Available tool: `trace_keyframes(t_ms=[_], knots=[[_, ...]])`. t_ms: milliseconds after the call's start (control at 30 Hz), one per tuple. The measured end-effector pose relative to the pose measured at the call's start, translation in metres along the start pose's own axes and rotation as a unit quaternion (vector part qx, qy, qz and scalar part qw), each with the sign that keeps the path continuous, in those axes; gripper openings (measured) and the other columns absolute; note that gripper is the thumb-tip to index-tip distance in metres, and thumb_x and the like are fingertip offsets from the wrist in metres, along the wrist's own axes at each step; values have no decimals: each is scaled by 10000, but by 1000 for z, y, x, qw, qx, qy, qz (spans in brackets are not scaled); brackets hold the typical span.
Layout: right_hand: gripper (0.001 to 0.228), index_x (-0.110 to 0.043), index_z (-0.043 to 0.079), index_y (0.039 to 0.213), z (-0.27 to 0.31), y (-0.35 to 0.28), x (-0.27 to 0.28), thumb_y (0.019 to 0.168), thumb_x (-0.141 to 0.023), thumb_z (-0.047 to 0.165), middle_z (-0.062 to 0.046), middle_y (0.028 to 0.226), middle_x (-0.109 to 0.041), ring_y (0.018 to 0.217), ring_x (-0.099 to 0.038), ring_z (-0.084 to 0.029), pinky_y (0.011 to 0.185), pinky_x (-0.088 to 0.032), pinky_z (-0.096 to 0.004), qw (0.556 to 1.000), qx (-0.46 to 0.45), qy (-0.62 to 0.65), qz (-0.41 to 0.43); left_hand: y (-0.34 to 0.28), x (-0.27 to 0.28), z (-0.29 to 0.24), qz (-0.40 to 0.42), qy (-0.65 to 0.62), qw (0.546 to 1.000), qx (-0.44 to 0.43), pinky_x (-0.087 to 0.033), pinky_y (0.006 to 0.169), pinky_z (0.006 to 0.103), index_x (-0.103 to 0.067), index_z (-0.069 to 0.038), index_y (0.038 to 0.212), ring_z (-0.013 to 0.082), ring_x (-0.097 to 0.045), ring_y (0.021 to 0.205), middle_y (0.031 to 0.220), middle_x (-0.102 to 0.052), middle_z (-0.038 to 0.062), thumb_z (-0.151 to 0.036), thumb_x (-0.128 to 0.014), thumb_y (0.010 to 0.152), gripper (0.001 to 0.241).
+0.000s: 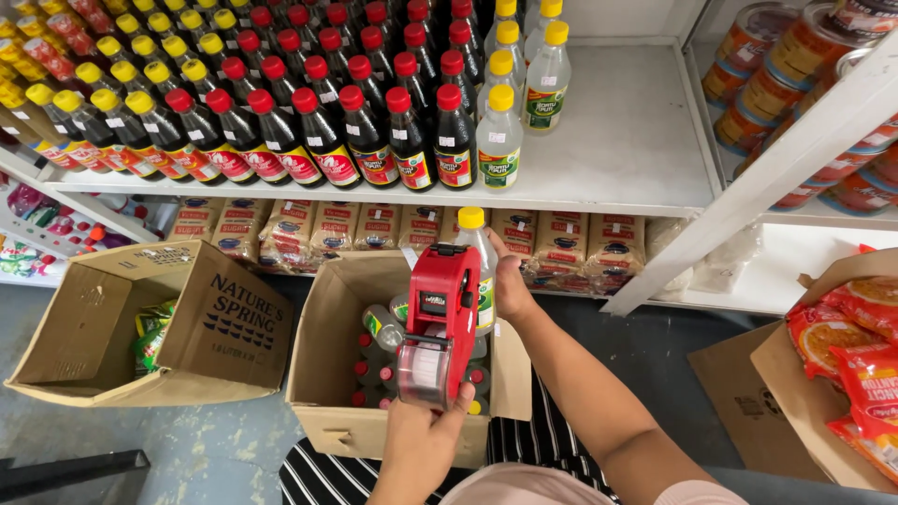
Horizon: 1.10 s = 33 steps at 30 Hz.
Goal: Apply price labels to individual bottles using a pricing gun and organize them into a box or onto a shelf.
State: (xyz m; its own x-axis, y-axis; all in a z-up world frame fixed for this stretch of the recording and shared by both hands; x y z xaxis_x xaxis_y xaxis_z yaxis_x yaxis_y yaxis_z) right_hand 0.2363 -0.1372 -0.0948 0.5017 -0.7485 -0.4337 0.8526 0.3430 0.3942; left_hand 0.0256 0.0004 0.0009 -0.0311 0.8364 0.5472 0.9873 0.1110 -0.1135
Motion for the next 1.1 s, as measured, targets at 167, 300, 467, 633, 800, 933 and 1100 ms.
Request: trace_keyframes(t_ms=[167,300,467,633,800,933,1100], knots=[[1208,-396,-4,1481,-3,1,10,731,-473,939,-87,1250,-596,1156,-597,-178,1020,-511,-377,1000,16,14,-4,-6,3,-7,15,-27,999,13,-510,713,344,-683,-115,1257,185,-631,653,798,-722,66,-338,-715,885,435],[1229,-378,34,1500,-5,2,14,690,-462,955,-74,1225,-613,1126,-606,-164,1009,-513,-365,999,16,6,-29,-9,0,6,27,-24,999,40,-525,694,337,-691,-139,1276,184,-623,671,849,-731,60,-357,-717,872,460],[1072,-528,-28,1409,-38,1,37,827,-491,871,-174,1265,-652,1175,-632,-299,1030,-519,-466,977,-51,207,-3,-14,-1,16,26,-83,996,25,-549,786,325,-665,-123,1305,163,-662,835,1050,-746,82,-302,-713,884,461],[911,-574,15,1376,-4,11,13,872,-470,767,-158,1310,-664,1233,-622,-298,1057,-508,-465,939,-162,285,-99,-16,3,21,-34,-129,990,-50,-522,893,343,-656,-51,1300,189,-674,1057,1237,-711,99,-231,-738,891,455],[710,-633,57,1236,4,9,7,884,-526,665,-169,1151,-708,1034,-682,-347,887,-554,-515,904,-203,349,-140,-12,2,44,-64,-168,983,-28,-539,888,335,-666,-38,1264,193,-680,1051,1212,-715,93,-211,-758,867,443],[606,-623,107,1217,0,3,5,857,-662,594,-150,1081,-702,932,-697,-334,814,-582,-529,917,-196,324,-123,-8,4,52,-77,-167,982,-35,-544,866,338,-686,-20,1215,196,-682,1005,1143,-728,98,-210,-771,865,407],[587,-585,84,1188,17,3,-5,739,-770,414,-149,1022,-701,917,-712,-329,830,-622,-562,934,-219,237,-154,-10,8,53,-74,-184,980,-26,-541,831,332,-687,-9,1193,179,-673,952,1088,-736,100,-212,-772,867,393]])
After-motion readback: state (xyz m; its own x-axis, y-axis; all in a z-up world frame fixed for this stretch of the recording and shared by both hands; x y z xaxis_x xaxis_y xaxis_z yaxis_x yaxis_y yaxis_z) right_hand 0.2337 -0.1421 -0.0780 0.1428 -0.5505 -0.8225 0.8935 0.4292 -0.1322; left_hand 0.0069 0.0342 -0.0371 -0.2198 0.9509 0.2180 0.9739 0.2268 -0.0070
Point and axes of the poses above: each hand's wrist, its own y-axis towards the middle knuckle, its own x-axis out of the back of the hand, z = x × y, the point moved 2 cm from there along y, towards the middle knuckle
